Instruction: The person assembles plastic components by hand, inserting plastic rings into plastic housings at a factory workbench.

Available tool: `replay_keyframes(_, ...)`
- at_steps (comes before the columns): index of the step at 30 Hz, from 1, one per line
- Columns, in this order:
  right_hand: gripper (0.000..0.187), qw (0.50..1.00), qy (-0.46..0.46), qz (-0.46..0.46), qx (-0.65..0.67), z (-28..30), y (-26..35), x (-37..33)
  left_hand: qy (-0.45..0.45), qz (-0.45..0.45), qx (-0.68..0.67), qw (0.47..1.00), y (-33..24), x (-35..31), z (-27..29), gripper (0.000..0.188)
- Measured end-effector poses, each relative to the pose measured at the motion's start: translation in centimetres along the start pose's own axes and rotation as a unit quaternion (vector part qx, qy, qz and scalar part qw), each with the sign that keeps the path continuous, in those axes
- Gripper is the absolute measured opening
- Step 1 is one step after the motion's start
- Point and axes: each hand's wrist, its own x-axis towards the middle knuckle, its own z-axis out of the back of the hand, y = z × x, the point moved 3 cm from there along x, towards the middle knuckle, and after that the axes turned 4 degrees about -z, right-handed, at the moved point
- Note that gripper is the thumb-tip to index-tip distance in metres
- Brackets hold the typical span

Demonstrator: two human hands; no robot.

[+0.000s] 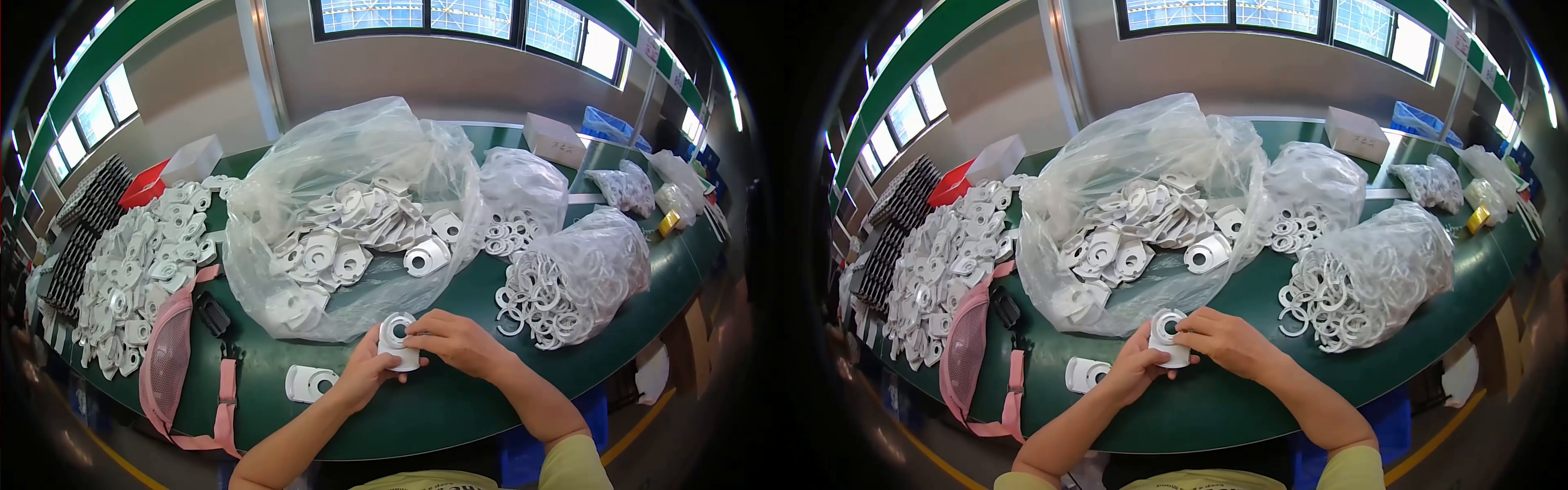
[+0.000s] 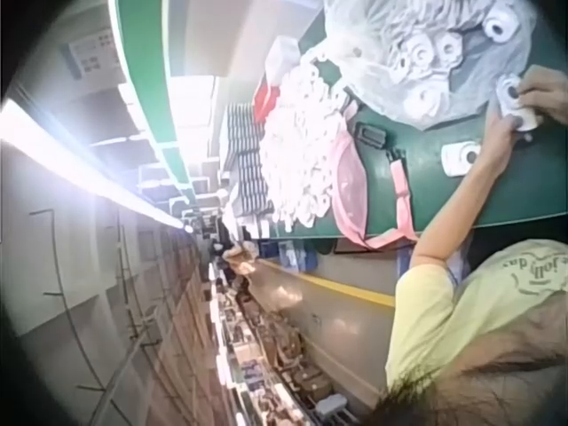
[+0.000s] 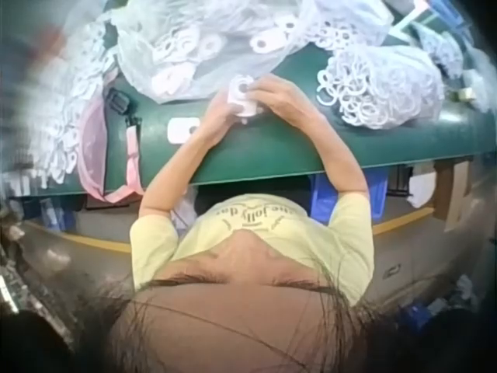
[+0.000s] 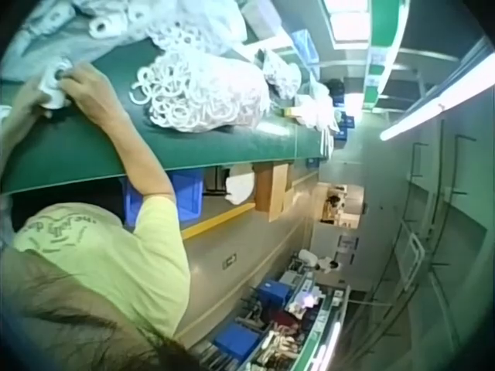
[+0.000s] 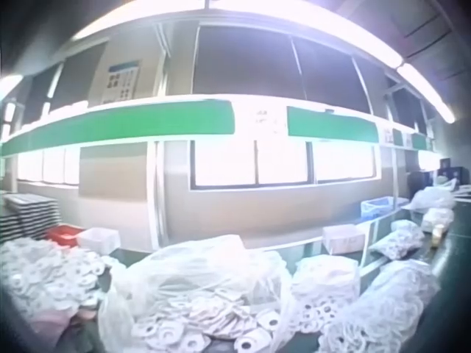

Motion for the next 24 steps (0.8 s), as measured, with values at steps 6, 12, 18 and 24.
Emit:
replay_keyframes(6,0.02,1.0,0.014,-0.005,-0.003,0.3,0.3,0.2,0.0,0.001,-0.026,1.0,0.3,0.1,0.2,0.042)
replay_keyframes(12,0.025,1.0,0.019,0.008,0.005,0.4,0.7,0.3,0.013,-0.026,0.024,0.999,0.5,0.2,0.3,0.034)
replay_keyframes(18,0.032,0.998,0.024,0.01,0.052,-0.4,1.1,0.1,0.027,-0.039,0.069,0.996,0.8,0.3,0.9,0.033)
replay_keyframes(24,0.021,0.968,-0.154,-0.139,0.138,0.8,0.3,0.4,0.011,-0.108,0.199,0.974,-0.6,-0.5,-1.7,0.035)
